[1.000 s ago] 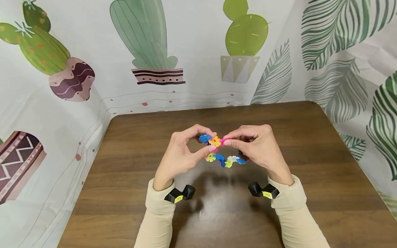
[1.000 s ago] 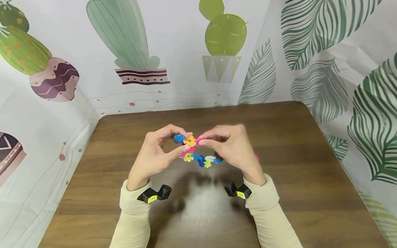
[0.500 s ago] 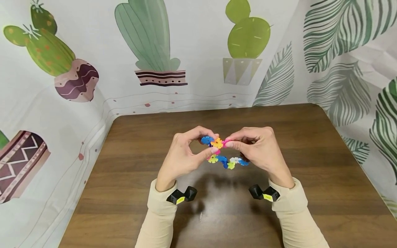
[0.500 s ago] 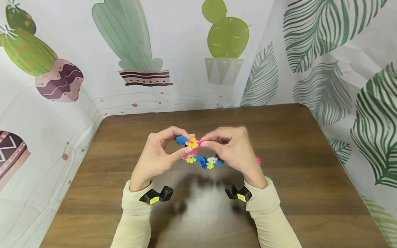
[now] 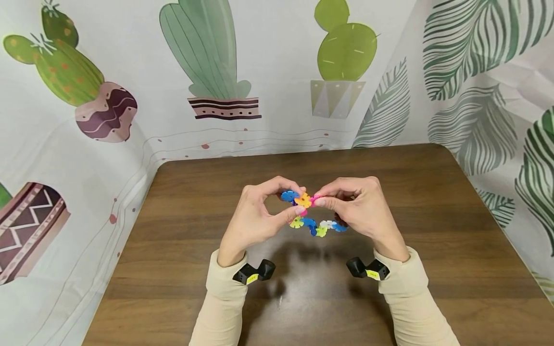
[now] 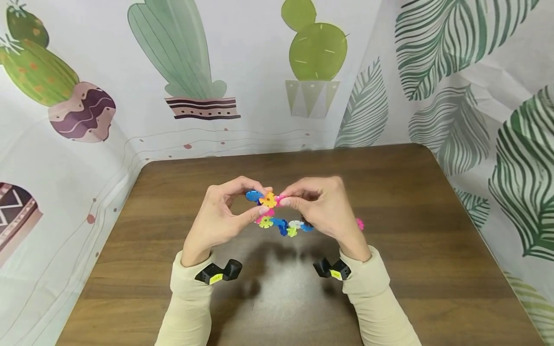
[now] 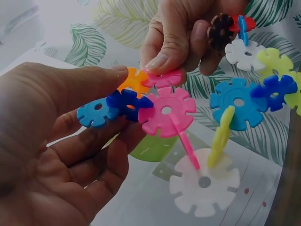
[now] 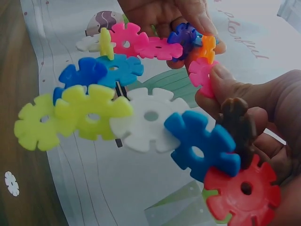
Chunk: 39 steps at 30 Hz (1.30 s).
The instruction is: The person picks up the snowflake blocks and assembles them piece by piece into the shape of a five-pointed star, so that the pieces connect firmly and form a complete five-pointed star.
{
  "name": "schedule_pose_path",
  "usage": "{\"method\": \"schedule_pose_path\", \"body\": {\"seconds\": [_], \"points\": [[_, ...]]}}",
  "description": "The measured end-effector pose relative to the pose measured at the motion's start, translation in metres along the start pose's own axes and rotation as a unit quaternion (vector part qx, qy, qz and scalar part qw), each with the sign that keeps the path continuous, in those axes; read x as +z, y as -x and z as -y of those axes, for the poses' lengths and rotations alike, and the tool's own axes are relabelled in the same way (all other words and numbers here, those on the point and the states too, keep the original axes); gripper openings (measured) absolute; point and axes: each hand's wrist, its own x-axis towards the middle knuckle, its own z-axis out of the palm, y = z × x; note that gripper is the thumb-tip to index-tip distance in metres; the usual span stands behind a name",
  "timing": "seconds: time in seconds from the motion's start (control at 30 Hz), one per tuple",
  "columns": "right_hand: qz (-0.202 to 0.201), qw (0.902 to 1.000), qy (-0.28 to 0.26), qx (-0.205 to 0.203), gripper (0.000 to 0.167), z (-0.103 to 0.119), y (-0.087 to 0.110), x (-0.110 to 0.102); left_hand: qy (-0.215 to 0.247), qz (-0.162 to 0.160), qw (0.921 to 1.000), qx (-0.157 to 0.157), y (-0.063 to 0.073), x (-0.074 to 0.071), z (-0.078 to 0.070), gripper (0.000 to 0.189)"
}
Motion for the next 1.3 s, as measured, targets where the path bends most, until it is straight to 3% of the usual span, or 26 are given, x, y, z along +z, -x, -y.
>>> {"method": "schedule_pose_path", "body": {"seconds": [0.8, 1.07, 1.3], "points": [[-0.009, 0.9986, -0.033, 0.04, 0.01, 0.002, 0.001, 0.001, -0.007, -0.013, 0.9999, 0.005, -0.004, 0.008, 0.003, 0.028], [0.002, 0.9985, 0.001, 0.055, 0.01, 0.011, 0.001, -0.008, 0.027, -0.013, 0.9995, -0.01, -0.005, 0.006, 0.006, 0.026], [0.019, 0.9961, 0.083, 0.021, 0.016, 0.012, 0.005, -0.03, 0.03, -0.011, 0.9995, -0.007, -0.006, 0.011, 0.006, 0.027]]}}
